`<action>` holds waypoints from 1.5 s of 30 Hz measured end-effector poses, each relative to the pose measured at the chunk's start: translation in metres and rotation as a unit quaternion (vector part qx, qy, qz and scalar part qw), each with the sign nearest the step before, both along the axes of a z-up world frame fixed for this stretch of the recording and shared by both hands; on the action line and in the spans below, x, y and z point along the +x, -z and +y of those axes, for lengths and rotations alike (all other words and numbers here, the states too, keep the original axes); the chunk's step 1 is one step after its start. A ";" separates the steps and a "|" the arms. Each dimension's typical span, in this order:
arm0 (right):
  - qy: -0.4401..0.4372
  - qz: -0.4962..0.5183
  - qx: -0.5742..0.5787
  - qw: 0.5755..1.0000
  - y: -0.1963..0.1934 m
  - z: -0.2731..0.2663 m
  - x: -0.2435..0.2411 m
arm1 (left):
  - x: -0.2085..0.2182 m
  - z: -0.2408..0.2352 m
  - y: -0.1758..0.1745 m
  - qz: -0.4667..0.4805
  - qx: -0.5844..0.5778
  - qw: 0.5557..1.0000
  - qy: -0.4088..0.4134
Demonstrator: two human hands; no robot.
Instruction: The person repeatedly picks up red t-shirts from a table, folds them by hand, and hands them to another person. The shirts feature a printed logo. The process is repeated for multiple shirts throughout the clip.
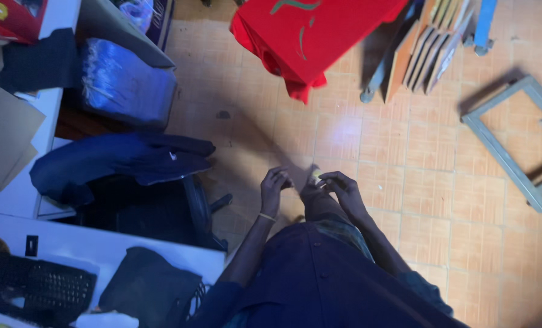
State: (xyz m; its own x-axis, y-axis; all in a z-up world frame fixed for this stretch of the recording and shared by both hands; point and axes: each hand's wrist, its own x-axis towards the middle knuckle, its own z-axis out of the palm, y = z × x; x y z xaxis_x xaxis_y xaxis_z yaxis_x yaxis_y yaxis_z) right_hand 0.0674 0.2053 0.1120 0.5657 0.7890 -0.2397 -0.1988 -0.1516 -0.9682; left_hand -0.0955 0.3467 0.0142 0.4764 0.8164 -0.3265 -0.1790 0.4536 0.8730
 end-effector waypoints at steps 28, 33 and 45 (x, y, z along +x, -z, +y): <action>0.100 -0.542 -0.320 0.771 0.075 0.381 0.157 | 0.222 0.432 -0.043 0.110 0.643 0.691 0.312; 0.193 -0.464 -0.388 0.772 0.071 0.416 0.116 | 0.289 0.468 -0.043 0.116 0.697 0.570 0.421; 0.252 -0.405 -0.405 0.780 0.056 0.430 0.055 | 0.339 0.475 -0.058 0.197 0.716 0.427 0.516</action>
